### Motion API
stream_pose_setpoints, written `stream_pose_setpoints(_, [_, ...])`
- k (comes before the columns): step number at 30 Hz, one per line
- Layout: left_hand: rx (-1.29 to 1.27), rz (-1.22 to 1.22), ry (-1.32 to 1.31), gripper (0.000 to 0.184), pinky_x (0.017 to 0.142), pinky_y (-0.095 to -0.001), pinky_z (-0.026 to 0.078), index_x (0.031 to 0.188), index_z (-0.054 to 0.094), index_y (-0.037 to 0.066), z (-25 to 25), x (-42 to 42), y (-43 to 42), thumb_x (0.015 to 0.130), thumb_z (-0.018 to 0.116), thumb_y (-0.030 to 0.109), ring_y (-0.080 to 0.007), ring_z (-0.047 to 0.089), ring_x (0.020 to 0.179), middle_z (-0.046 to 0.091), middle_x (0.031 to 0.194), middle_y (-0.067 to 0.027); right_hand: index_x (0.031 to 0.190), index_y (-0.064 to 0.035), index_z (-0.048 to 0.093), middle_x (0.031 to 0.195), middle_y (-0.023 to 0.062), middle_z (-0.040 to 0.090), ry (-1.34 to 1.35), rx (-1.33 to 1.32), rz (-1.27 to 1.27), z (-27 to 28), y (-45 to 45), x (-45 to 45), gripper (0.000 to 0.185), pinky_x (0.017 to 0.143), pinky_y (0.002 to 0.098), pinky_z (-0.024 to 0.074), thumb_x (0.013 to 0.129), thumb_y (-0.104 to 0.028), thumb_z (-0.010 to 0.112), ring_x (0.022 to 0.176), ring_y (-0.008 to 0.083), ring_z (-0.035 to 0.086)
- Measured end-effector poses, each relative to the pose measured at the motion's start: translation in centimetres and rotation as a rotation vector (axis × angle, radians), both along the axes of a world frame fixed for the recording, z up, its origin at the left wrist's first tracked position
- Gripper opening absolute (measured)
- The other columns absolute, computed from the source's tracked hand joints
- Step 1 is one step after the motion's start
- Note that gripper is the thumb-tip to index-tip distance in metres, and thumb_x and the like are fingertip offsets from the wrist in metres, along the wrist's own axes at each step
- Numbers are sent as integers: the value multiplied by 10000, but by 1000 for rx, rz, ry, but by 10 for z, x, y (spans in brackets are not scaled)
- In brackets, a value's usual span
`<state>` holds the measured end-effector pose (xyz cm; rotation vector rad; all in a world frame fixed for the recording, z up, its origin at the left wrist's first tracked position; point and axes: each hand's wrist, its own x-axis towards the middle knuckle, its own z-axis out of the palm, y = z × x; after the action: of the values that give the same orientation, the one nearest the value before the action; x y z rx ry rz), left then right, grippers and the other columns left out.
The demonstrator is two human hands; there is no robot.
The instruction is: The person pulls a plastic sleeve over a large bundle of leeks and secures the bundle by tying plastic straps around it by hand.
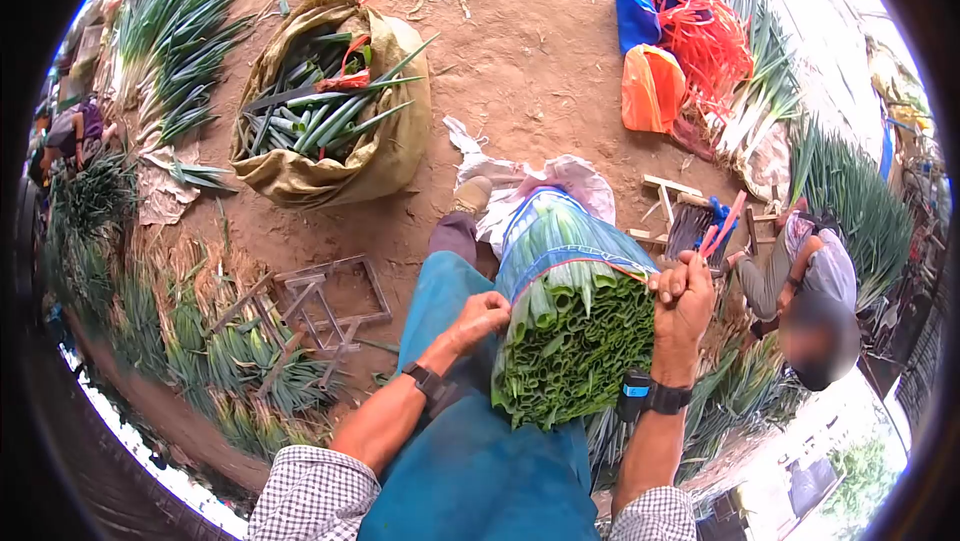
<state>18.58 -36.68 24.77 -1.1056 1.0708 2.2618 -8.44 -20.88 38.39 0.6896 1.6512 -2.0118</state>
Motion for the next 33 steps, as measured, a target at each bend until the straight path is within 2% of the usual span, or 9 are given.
stream_pose_setpoints(3, [185,129,52,201,579,-241,378,758,560,79,20,1,7,808,675,237,-48,449,666,511,714,55,999,-24,555,539,-13,379,50,25,-13,-7,9,7,251,594,333,426,1045,-225,412,471,118,386])
stream_pose_setpoints(4, [156,62,39,324,592,-246,365,753,538,92,36,-6,1,827,705,358,-46,419,678,472,710,58,1003,-23,561,540,-11,384,63,40,-17,-6,10,11,254,597,333,428,1045,-226,413,475,119,389])
stream_pose_setpoints(7, [76,17,80,410,581,-248,360,749,513,98,57,-16,6,819,732,437,-55,405,668,469,709,46,1003,-17,574,539,-12,387,115,82,44,-1,13,13,249,596,325,427,1040,-218,431,474,108,372])
stream_pose_setpoints(12, [-174,-124,19,477,538,-257,360,699,426,122,71,-25,17,692,875,283,-66,414,666,474,706,50,999,-13,592,520,-33,339,178,156,108,30,17,20,227,554,288,400,1035,-186,448,443,82,307])
stream_pose_setpoints(15, [-277,-186,-10,447,517,-270,364,662,411,116,68,-25,20,706,838,239,-68,415,631,466,660,44,994,-1,592,512,-42,309,144,210,84,45,20,30,219,513,273,385,1032,-160,447,429,76,293])
stream_pose_setpoints(16, [-342,-135,-29,493,510,-336,382,633,382,85,62,-22,35,648,828,294,-124,410,575,448,589,-13,991,2,592,510,-43,303,149,240,104,55,29,34,218,506,271,383,1031,-158,449,429,74,293])
stream_pose_setpoints(19, [-432,-202,-109,478,517,-361,392,627,382,75,70,-19,54,635,805,296,-153,419,564,459,572,-54,989,11,587,504,-49,291,179,240,67,66,47,45,229,486,260,375,1034,-166,449,422,62,282])
stream_pose_setpoints(23, [-429,-216,-125,462,523,-378,394,611,374,72,71,-24,72,634,784,283,-174,422,554,462,552,-68,990,8,590,498,-51,322,215,289,-33,68,71,54,227,490,254,382,1035,-167,453,412,48,261])
stream_pose_setpoints(33, [-379,-490,-114,404,534,-401,408,604,415,50,99,-9,97,683,740,276,-211,449,522,476,540,-99,971,3,602,489,-55,302,135,330,-256,100,140,98,218,470,253,384,1020,-180,493,395,55,272])
